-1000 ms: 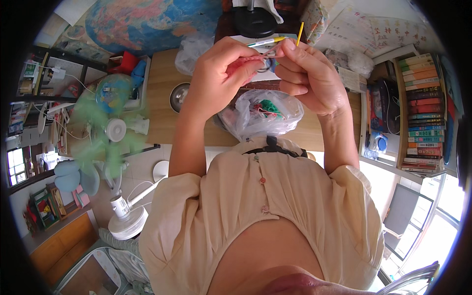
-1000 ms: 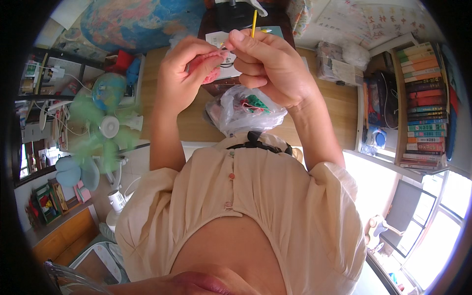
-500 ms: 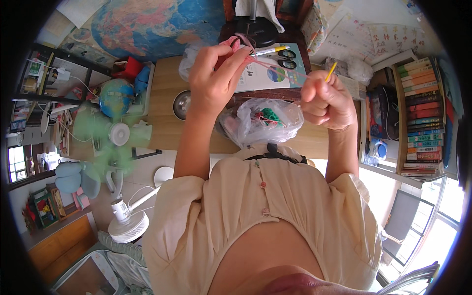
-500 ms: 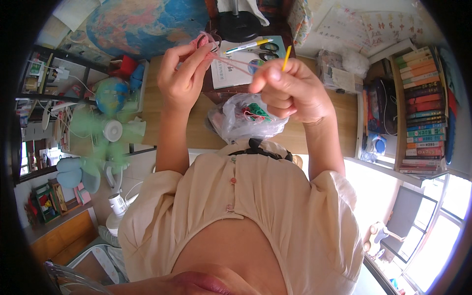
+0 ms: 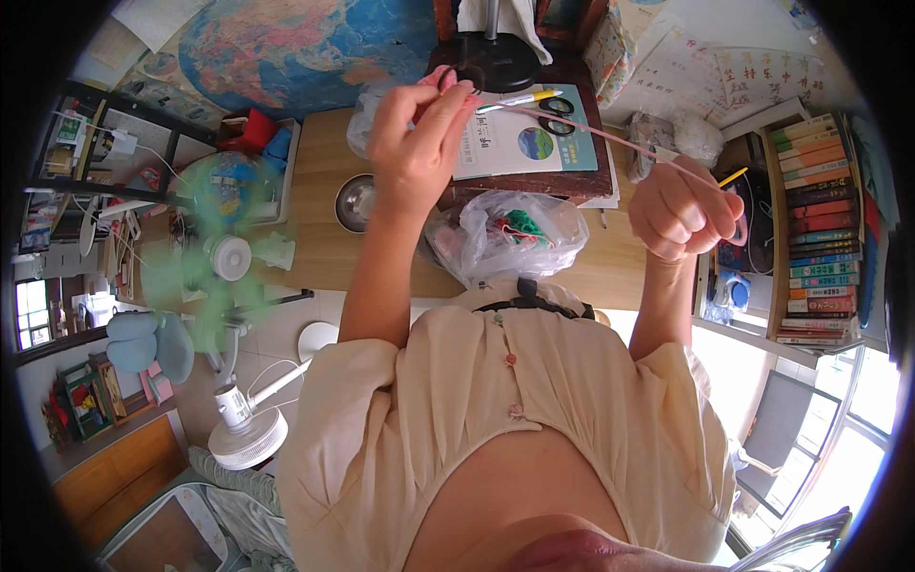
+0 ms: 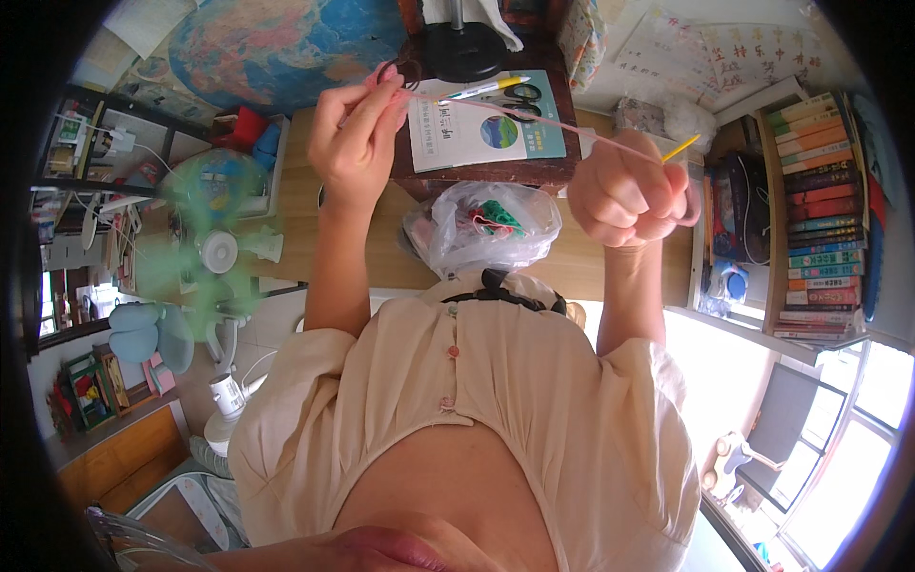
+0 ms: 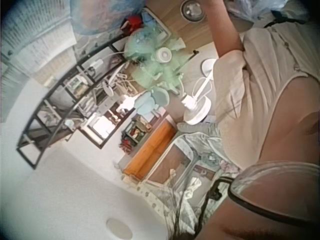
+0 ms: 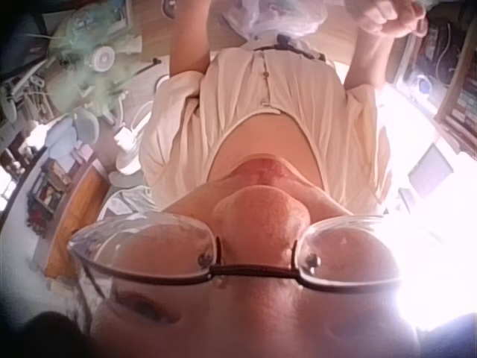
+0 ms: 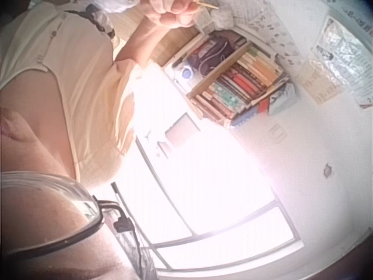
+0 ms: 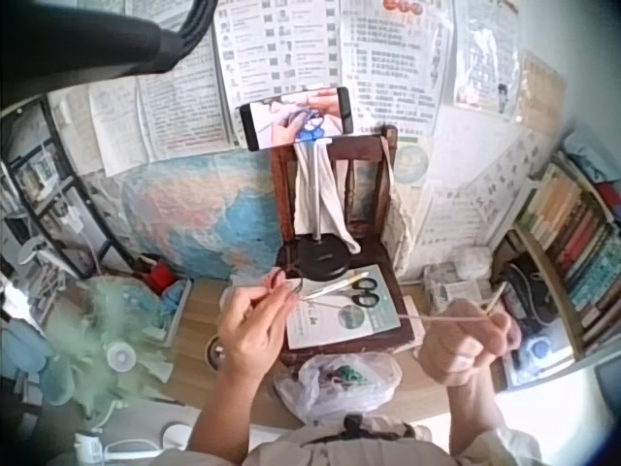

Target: The person assembles a pink crocheted hair accessory by tying thread around a hair elastic and using scissors to cut the excess length.

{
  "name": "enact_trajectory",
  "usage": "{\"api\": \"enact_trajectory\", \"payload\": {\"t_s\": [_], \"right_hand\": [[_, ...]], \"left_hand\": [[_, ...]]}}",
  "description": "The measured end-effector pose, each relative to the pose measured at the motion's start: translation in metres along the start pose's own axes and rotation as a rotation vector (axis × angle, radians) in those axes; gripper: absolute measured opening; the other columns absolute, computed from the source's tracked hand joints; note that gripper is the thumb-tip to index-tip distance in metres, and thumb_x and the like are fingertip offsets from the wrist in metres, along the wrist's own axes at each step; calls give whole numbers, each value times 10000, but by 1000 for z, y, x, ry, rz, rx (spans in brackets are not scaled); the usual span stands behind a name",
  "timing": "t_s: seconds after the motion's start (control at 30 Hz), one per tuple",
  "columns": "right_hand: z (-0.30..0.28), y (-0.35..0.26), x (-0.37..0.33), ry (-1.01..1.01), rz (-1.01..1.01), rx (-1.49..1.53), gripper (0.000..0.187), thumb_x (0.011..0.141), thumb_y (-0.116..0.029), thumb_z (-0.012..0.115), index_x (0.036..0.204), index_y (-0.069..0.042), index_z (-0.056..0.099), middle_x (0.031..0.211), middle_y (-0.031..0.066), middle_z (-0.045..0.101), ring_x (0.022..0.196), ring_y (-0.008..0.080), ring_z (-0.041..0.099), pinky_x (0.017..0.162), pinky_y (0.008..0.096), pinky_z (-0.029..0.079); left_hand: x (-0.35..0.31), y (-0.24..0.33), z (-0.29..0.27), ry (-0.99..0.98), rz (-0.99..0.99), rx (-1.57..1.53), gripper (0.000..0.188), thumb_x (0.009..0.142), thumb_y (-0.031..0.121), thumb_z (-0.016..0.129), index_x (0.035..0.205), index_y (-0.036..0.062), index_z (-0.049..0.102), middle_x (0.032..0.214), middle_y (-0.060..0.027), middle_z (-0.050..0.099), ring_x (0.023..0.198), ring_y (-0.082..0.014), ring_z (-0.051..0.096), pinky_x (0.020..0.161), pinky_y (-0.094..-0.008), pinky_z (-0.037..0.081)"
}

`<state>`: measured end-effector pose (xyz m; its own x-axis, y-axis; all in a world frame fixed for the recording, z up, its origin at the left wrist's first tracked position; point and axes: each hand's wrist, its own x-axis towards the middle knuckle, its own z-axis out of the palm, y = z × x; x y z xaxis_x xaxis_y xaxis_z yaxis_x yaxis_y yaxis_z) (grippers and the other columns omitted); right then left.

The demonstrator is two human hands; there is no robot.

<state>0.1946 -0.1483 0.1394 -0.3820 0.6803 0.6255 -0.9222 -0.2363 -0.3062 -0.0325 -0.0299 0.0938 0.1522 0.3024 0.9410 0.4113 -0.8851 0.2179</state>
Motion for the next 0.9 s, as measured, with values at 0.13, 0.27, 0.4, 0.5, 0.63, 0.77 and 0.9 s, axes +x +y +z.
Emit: {"api": "enact_trajectory", "payload": {"t_s": [0.13, 0.27, 0.4, 0.5, 0.63, 0.77, 0.9], "right_hand": [[0, -18, -14, 208, 85, -313, 313, 981, -301, 531, 847, -23, 585, 587, -20, 314, 451, 65, 199, 344, 192, 194], [-4, -26, -16, 255, -89, -161, 326, 1023, -305, 424, 975, -31, 595, 635, -25, 283, 492, 79, 200, 372, 208, 205], [2, -44, -18, 362, -262, -187, 329, 1031, -284, 400, 1033, -40, 619, 615, -32, 276, 471, 72, 230, 382, 190, 247], [8, -60, -23, 400, -361, -156, 306, 1024, -269, 428, 1025, -29, 617, 602, -42, 258, 470, 59, 214, 382, 191, 224], [-1, -53, -20, 532, -375, -321, 301, 1016, -277, 451, 983, -32, 623, 596, -62, 223, 473, 46, 180, 381, 196, 183], [-6, -26, 0, 882, -227, -861, 316, 1012, -303, 466, 881, -53, 606, 581, -78, 192, 465, 44, 174, 383, 207, 175], [-15, -6, 24, 872, -72, -918, 313, 975, -296, 554, 806, -39, 612, 527, -87, 254, 444, 37, 217, 411, 217, 190]], "left_hand": [[-2, -3, 3, -36, -131, -128, 216, 739, -17, 763, 941, 14, 696, 836, -72, 581, 735, -183, 654, 585, -270, 528], [-3, 5, 6, -122, -288, -259, 161, 791, -22, 713, 948, 1, 684, 857, -97, 616, 722, -180, 656, 605, -265, 521], [-3, 2, 6, -225, -449, -400, 91, 871, 29, 635, 945, -13, 667, 868, -120, 664, 711, -185, 660, 645, -276, 516], [-7, 0, 14, -304, -622, -468, 113, 914, 72, 591, 951, -15, 653, 855, -123, 680, 707, -188, 662, 659, -281, 512], [-16, -10, 33, -397, -621, -432, 145, 942, 111, 556, 987, -2, 636, 843, -115, 681, 707, -181, 661, 657, -279, 506], [-25, -20, 56, -637, -748, -476, 195, 974, 167, 505, 1010, 15, 622, 840, -124, 675, 712, -188, 670, 648, -287, 503], [-42, -20, 75, -596, -513, -391, 209, 967, 163, 468, 954, 1, 599, 864, -159, 665, 810, -309, 656, 726, -381, 503]]}}
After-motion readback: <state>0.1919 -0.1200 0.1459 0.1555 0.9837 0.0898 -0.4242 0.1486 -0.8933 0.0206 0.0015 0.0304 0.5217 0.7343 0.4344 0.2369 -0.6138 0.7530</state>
